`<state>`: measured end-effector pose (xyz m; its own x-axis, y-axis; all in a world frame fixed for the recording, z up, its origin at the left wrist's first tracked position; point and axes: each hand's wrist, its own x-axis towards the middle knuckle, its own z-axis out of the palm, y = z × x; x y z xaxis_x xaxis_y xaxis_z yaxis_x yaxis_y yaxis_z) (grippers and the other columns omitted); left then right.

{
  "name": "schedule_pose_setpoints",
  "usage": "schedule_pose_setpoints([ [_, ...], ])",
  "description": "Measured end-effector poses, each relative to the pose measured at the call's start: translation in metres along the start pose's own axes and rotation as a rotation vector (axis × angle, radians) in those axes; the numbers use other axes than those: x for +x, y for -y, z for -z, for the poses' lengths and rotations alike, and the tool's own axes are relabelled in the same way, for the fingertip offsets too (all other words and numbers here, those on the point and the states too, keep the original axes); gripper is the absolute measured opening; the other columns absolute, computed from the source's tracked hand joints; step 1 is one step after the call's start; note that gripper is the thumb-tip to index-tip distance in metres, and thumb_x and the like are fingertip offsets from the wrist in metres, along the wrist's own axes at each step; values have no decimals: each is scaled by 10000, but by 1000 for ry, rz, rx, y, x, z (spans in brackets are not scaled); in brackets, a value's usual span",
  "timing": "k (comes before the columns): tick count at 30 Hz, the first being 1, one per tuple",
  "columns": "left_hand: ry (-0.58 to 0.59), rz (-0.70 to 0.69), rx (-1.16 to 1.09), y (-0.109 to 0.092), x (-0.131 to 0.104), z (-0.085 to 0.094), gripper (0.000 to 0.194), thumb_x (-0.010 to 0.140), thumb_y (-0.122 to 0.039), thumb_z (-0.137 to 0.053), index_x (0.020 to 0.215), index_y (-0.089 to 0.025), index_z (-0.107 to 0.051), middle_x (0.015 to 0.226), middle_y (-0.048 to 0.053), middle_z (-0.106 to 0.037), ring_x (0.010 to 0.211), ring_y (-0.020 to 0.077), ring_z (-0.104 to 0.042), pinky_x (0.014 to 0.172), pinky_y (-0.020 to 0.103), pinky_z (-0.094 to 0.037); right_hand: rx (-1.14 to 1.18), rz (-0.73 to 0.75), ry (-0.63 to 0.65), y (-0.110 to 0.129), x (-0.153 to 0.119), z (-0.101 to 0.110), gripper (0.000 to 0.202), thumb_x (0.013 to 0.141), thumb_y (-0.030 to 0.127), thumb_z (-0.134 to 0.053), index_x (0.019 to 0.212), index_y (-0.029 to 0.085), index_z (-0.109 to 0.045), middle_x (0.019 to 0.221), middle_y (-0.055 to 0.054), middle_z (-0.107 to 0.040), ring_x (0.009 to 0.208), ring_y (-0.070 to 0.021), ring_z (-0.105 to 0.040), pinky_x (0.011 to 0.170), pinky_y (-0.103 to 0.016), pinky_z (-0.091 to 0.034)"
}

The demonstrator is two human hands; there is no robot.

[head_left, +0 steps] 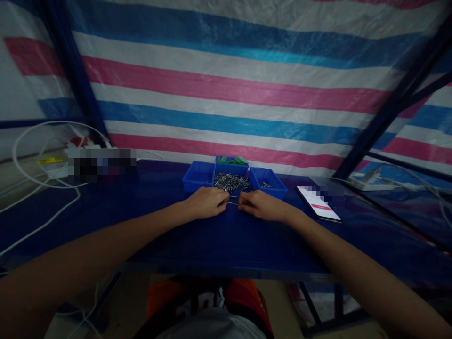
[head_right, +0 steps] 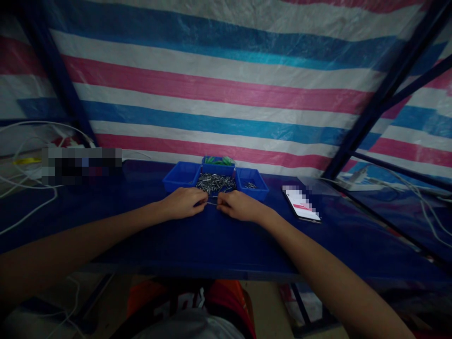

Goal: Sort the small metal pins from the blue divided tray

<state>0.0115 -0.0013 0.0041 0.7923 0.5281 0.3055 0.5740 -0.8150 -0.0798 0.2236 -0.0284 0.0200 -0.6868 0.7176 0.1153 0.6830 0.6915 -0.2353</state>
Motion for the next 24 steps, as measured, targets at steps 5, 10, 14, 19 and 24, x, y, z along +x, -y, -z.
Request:
schedule_pose_setpoints([
  [5,-69,-53,-35,-1,1,2,147,869,-259,-428,842,-176,-547,810,3,-617,752,141,-588,604,233,-404,-35,4,15,-1,0,-4,83,863,207,-477,850,160,-544,694,-23,-594,609,-121,-532,572,-233,-337],
  [10,-129,-172,-83,-7,-1,3,187,893,-264,-410,905,-169,-571,848,19,-617,806,126,-586,702,222,-428,-21,39,17,-1,0,-7,90,867,194,-466,874,153,-546,768,-48,-625,659,-127,-558,607,-237,-356],
  [14,-141,-216,-81,-9,-2,4,201,895,-292,-421,903,-171,-581,838,17,-615,793,121,-585,699,212,-426,-39,39,8,0,0,-7,85,862,200,-472,839,153,-539,747,-38,-613,653,-120,-548,598,-231,-343],
  [19,-178,-247,-40,-7,-2,3,212,905,-265,-402,913,-168,-590,836,21,-617,788,117,-581,688,213,-426,-70,8,-13,1,0,-7,84,844,228,-511,802,158,-530,690,-18,-586,619,-115,-520,575,-233,-315],
  [24,-216,-310,12,-6,-2,1,254,927,-270,-366,945,-164,-597,848,34,-620,805,123,-577,680,219,-428,-81,11,-11,2,1,-7,105,844,255,-516,798,163,-535,685,-15,-580,601,-114,-504,561,-238,-296],
])
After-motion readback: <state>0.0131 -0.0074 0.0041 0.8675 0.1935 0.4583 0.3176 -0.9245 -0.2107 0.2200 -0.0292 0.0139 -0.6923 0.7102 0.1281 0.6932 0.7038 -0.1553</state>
